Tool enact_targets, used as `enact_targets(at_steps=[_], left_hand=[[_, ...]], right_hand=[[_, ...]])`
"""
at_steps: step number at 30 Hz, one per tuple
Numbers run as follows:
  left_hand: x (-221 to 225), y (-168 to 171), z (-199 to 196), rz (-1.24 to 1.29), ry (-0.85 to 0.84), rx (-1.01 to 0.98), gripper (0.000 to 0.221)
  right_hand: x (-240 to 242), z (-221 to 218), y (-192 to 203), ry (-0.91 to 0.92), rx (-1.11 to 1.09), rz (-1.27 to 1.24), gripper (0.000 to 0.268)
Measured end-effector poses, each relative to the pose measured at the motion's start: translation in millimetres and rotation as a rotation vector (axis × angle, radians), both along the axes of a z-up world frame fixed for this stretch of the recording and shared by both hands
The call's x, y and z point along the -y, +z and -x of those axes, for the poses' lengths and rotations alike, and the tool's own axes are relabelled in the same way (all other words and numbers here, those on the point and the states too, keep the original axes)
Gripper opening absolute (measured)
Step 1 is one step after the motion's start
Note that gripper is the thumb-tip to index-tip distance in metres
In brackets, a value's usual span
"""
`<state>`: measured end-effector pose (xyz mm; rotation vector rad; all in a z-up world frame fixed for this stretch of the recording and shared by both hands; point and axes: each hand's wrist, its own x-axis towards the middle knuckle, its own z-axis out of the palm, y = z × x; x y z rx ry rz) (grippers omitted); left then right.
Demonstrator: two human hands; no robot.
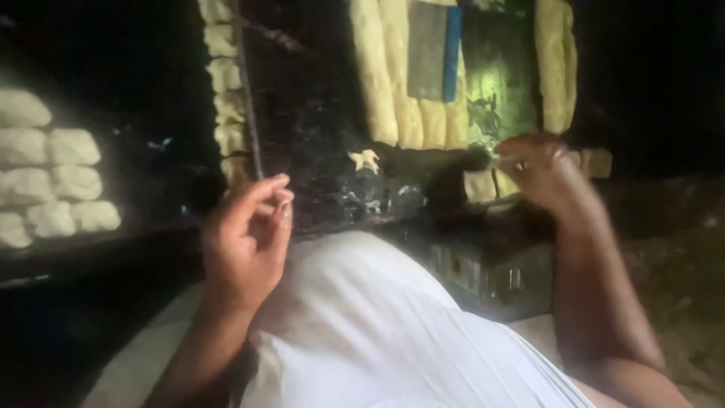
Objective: Manually shape small pieces of dough and place them onto baking trays.
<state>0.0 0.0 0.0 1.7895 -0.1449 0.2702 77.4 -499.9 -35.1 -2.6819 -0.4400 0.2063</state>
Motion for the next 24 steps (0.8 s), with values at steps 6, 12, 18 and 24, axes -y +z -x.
enact_targets(at_steps=[6, 12, 18, 24], left_hand=[[49.6, 3.3, -16.4, 0.035, -0.228, -0.213, 0.028], [82.5, 6.5, -28.3, 0.561, -0.405, -0.888, 0.044], [57.4, -15.2, -24.0, 0.377, -0.05, -0.542, 0.024], [37.2, -8.3, -23.1, 0.438, -0.031, -0.425, 0.024]], right_hand=[[-56.9, 50.4, 36.3, -0.226, -0.229, 0.102, 0.016], [-153.4, 52.6, 57.8, -0.347, -0.621, -0.382, 0.024], [-217.8, -3.3, 22.5, 0.198, 0.173, -0.249, 0.024], [-210.8, -13.8, 2.7, 0.511, 0.348, -0.051, 0.022]])
